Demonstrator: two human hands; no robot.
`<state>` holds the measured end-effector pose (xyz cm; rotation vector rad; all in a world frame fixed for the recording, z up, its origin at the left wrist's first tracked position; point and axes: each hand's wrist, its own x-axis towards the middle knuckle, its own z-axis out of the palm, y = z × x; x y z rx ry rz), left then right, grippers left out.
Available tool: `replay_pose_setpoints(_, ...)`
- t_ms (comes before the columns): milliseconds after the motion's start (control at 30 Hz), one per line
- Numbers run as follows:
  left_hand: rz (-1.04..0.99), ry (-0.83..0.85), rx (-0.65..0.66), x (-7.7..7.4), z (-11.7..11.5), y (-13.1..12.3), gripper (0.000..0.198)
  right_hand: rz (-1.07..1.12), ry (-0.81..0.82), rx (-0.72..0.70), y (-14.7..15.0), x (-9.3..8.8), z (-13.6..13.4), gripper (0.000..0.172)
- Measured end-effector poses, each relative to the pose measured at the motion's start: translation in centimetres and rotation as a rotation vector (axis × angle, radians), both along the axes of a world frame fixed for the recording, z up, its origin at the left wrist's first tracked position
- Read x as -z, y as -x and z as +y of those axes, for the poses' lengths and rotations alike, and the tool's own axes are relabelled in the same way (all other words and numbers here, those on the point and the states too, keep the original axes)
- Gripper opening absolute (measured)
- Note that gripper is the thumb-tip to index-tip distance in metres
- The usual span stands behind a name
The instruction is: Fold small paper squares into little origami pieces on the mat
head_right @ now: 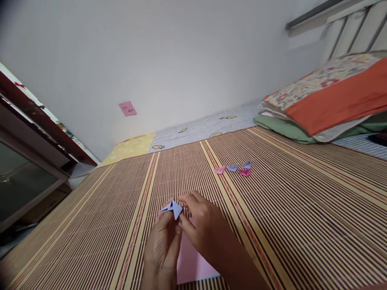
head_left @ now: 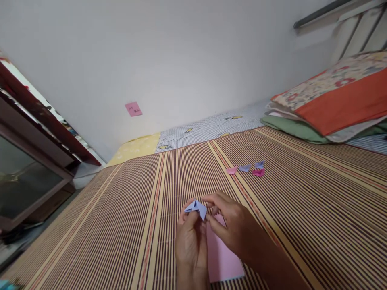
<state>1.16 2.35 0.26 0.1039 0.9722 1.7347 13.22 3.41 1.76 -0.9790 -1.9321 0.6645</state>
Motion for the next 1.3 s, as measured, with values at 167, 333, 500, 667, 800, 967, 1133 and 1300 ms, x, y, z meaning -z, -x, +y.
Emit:
replay_pose_setpoints(167, 0.011, -0.061, 0.041, -0.2, -0.5, -0.2, 0.029, 0.038, -0.093, 0.026, -0.1, 0.1, 0.3, 0.017)
replay_pose_setpoints(333, 0.088, -0.114, 0.014, -0.2, -0.6, 0.0, 0.039, 0.043, -0.062, 0.031, -0.5, -0.7, -0.1, 0.021)
replay_pose_setpoints(500, 0.153, -0.076, -0.069, -0.6, -0.6, -0.3, 0.040, 0.050, 0.004, -0.006, 0.1, -1.4, -1.0, 0.035)
replay_pose_setpoints(667, 0.138, -0.133, -0.022, -0.9, -0.9, -1.0, 0.038, 0.046, -0.009, 0.105, 1.5, -0.7, -1.0, 0.024)
replay_pose_setpoints(800, 0.132, -0.130, 0.050, -0.9, -1.0, -1.5, 0.033, 0.047, 0.002, 0.163, 2.0, -0.4, -0.9, 0.025)
replay_pose_setpoints(967, 0.315, -0.121, 0.082, -0.8, -1.1, -1.6, 0.037, 0.111, 0.033, 0.219, 1.6, -0.3, -0.8, 0.025)
replay_pose_setpoints(1133, 0.563, -0.178, 0.152, -0.8, -1.2, -1.3, 0.033, 0.148, 0.035, 0.238, 0.8, -0.4, -0.5, 0.022)
replay_pose_setpoints(1300, 0.793, -0.194, 0.137, -1.4, -1.8, -1.4, 0.031, 0.158, 0.090, 0.207, 0.2, -0.4, -0.1, 0.020)
